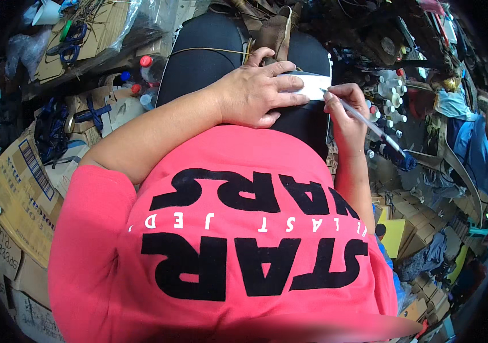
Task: Marking lines on a leather shoe component using a white template and a silver pen.
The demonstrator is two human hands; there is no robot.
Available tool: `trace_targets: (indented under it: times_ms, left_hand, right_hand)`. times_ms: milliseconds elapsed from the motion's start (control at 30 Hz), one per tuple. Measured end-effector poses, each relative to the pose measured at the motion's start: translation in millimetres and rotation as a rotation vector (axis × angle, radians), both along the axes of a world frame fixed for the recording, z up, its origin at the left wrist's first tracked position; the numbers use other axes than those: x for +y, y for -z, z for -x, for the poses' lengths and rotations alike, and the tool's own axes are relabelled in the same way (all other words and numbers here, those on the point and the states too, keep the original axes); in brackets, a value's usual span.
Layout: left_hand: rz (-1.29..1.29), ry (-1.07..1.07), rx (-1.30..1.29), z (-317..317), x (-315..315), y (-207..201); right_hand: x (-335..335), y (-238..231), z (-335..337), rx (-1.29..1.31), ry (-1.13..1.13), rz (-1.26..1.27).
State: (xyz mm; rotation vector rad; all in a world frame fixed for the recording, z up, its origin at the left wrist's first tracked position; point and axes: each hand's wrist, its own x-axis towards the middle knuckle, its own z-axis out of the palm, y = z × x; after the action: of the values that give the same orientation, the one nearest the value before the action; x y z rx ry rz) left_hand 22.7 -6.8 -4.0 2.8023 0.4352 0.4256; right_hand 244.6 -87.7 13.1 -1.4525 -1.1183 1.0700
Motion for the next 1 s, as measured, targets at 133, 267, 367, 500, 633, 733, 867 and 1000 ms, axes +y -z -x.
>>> trace_targets:
  times_ms: [133, 267, 367, 500, 633, 733, 867, 1000]
  left_hand:
    - [-0.004, 0.003, -0.02, 1, 2, 0]
    - [-0.015, 0.006, -0.003, 0, 2, 0]
    - [-0.009, 0.001, -0.012, 0, 1, 0]
    - [0.0, -0.005, -0.011, 1, 1, 0]
    - [0.003, 0.0, -0.025, 0, 1, 0]
    - [0.0, -0.007, -0.018, 0, 1, -2]
    - [0.003, -0.007, -0.031, 1, 2, -1]
    - [-0.001, -0.005, -0.042, 0, 2, -1]
  right_hand:
    - [0, -24, 7, -0.006, 0.013, -0.06]
    - [1, -9, 11, 0.143, -0.007, -0.046]
    - [-2, 3, 8, 0.108, 0.014, 0.016]
    - [-4, 9, 6, 0.056, -0.015, -0.013]
    - [-3, 12, 9, -0.092, 0.001, -0.07]
    - [-2, 18, 6, -0.173, 0.0, -0.083]
    - [-1, 22, 5, -0.221, 0.001, -0.095]
    - [-2, 23, 4, -0.233, -0.007, -0.098]
